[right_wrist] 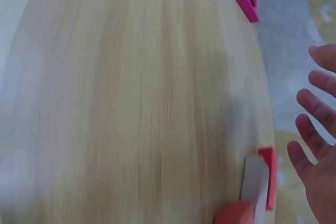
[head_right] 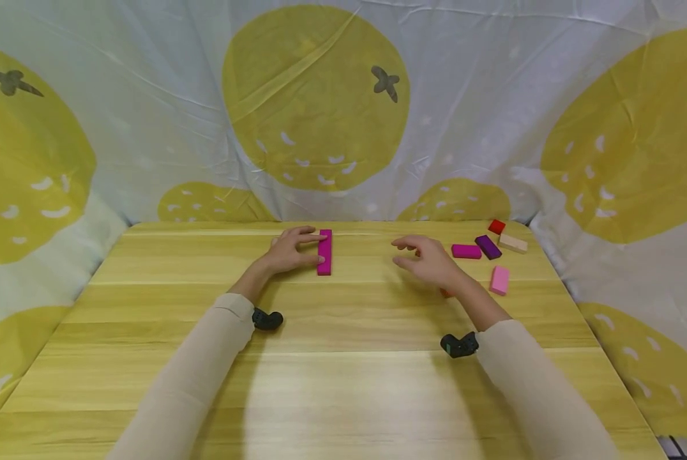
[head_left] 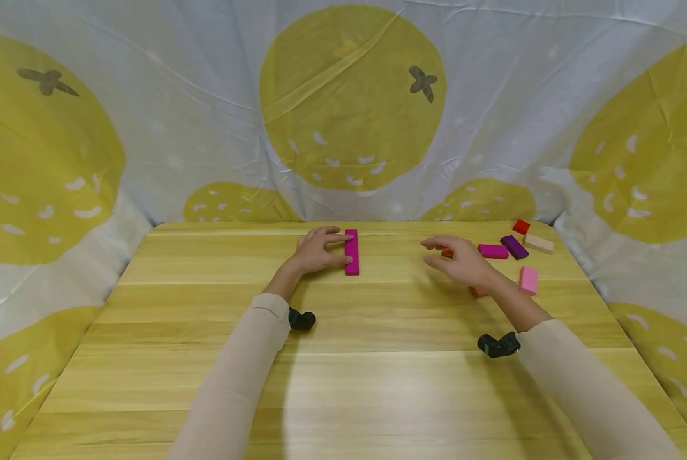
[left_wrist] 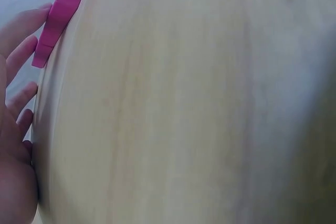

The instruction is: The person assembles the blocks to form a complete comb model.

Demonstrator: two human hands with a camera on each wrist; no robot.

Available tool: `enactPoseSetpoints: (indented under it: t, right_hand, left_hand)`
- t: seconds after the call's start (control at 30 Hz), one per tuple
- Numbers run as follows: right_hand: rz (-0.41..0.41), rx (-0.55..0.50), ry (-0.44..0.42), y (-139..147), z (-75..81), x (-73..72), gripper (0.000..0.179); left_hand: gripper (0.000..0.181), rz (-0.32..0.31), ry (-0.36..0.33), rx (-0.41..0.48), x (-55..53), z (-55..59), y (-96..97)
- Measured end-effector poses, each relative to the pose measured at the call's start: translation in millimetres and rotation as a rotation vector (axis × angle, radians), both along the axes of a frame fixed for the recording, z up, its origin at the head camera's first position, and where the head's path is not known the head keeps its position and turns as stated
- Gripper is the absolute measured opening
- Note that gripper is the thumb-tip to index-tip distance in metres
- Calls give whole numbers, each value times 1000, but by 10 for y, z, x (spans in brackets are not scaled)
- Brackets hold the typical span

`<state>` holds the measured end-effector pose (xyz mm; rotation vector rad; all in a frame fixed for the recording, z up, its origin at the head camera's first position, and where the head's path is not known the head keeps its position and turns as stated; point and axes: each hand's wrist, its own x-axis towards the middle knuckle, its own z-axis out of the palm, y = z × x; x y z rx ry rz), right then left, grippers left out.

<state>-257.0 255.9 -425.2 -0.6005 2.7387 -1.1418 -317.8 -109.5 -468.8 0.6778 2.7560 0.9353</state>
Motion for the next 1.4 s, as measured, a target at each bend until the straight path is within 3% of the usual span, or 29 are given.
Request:
enactPoseSetpoints:
  t: [0.2,0.47,0.7,0.87,1.4]
  right_hand:
    - [-3,22,12,327,63,140,42]
    - [37,60,42,647,39,300,29]
    - [69,178,46,864,-3,367,27]
    - [94,233,104,933,-42,379,23]
    - [111,297,149,955,-67,433,28]
  left_hand:
    - [69,5,14,-5,2,3,15]
    - [69,16,26,-40,-5,-13,17]
    - [68,11,28,-66,34,19,27]
    - [66,2,44,-77,49,16,44]
    - [67,16,20,-36,65,-18,60]
